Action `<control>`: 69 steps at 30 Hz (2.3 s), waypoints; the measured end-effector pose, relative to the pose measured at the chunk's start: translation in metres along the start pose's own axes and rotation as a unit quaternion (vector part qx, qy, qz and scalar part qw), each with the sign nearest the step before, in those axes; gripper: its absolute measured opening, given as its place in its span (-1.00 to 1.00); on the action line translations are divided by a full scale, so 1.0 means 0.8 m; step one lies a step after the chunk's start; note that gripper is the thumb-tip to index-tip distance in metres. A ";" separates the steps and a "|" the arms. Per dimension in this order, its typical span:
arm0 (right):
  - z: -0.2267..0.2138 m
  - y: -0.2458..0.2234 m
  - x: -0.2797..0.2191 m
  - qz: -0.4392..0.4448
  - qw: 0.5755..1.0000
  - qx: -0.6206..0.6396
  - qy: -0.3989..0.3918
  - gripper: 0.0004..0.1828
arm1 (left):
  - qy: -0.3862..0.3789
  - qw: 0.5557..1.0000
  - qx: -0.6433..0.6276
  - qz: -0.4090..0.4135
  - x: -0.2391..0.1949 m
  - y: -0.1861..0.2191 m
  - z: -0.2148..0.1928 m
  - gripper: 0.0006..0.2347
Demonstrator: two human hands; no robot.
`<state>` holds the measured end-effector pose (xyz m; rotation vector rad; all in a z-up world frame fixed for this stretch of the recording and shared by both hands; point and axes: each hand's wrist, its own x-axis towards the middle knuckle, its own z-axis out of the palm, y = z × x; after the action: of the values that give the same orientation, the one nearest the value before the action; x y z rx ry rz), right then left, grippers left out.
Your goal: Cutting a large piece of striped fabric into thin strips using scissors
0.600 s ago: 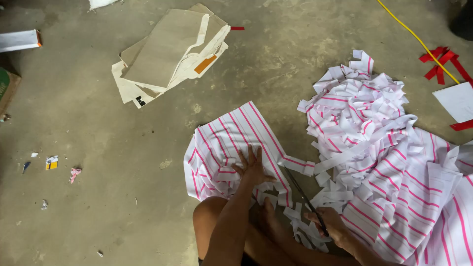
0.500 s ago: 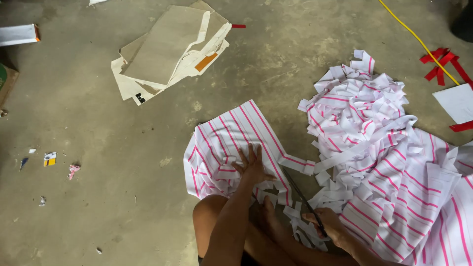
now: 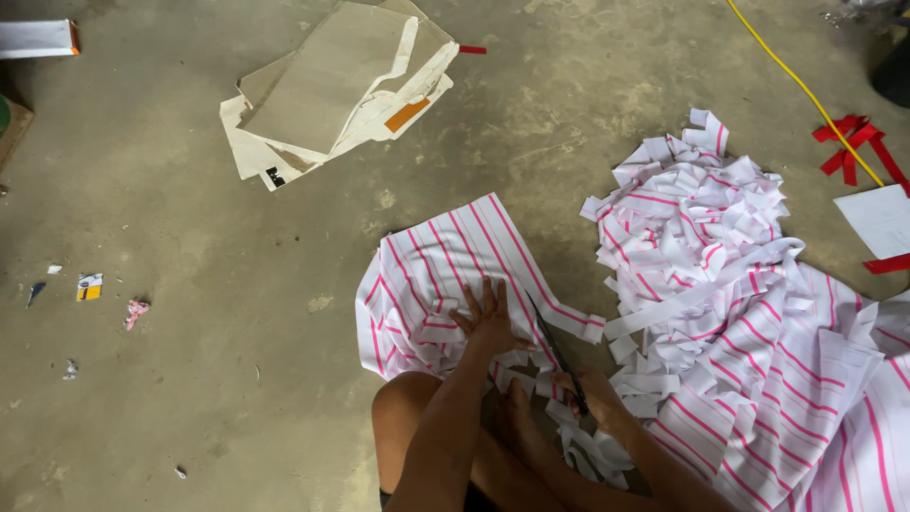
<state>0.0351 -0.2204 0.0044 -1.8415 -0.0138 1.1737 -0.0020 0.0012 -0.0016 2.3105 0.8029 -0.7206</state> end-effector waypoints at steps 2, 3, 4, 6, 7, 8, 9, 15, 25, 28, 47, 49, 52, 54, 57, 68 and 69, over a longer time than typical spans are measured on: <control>0.000 0.016 0.016 0.000 1.000 0.007 0.004 -0.62 | 0.006 1.000 -0.002 0.002 0.004 -0.003 0.004 0.27; -0.001 0.025 0.023 0.001 1.000 0.017 0.008 -0.66 | 0.011 1.000 -0.002 0.006 0.006 -0.004 0.007 0.28; -0.001 0.029 0.026 0.001 1.000 0.016 0.008 -0.66 | 0.010 1.000 -0.003 0.006 0.011 -0.006 0.012 0.28; -0.001 0.036 0.032 -0.003 0.999 -0.011 0.035 -0.65 | 0.033 0.999 0.007 0.012 0.020 -0.010 0.020 0.29; -0.001 0.032 0.027 -0.002 0.999 -0.012 0.034 -0.65 | 0.032 0.999 0.006 0.011 0.015 -0.009 0.018 0.29; 0.000 0.029 0.022 -0.001 0.999 -0.012 0.034 -0.65 | 0.035 0.999 -0.001 0.013 0.010 -0.008 0.015 0.29; 0.000 0.024 0.019 0.000 0.999 -0.012 0.034 -0.65 | 0.040 0.999 -0.007 0.015 0.005 -0.006 0.011 0.29; 0.006 -0.007 0.021 0.024 1.000 -0.009 0.012 -0.67 | 0.057 0.998 -0.024 0.032 0.008 -0.010 0.016 0.27; -0.008 0.048 0.104 0.046 0.996 0.081 0.017 -0.23 | 0.064 0.996 -0.035 0.046 0.004 -0.010 0.015 0.26; -0.006 0.032 0.104 0.033 0.998 0.039 0.026 -0.21 | 0.062 0.996 -0.034 0.048 0.009 -0.011 0.016 0.28; 0.019 -0.060 0.120 -0.018 1.000 -0.015 0.014 -0.50 | 0.067 0.996 -0.037 0.055 0.000 -0.010 0.009 0.28; 0.022 -0.068 0.123 -0.021 1.000 -0.019 0.014 -0.57 | 0.068 0.995 -0.037 0.055 0.004 -0.011 0.011 0.31; 0.019 -0.045 0.153 -0.067 0.998 0.012 0.015 -0.57 | 0.065 0.996 -0.031 0.054 0.001 -0.010 0.012 0.30; 0.014 -0.029 0.172 -0.097 0.995 0.030 -0.003 -0.50 | 0.072 0.996 -0.029 0.046 0.003 -0.008 0.013 0.28; 0.024 -0.092 0.107 -0.048 0.998 -0.032 0.001 -0.58 | 0.066 0.996 -0.025 0.048 0.008 -0.011 0.016 0.32; 0.016 -0.073 0.180 -0.051 0.999 -0.013 -0.014 -0.59 | 0.062 0.997 -0.026 0.047 0.020 -0.013 0.020 0.32; 0.014 -0.062 0.191 -0.065 0.998 0.001 -0.013 -0.61 | 0.064 0.996 -0.031 0.050 0.019 -0.013 0.019 0.32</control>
<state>0.1315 -0.1158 -0.0711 -1.7971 -0.1443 1.1064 -0.0035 0.0031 -0.0253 2.3407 0.7485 -0.5008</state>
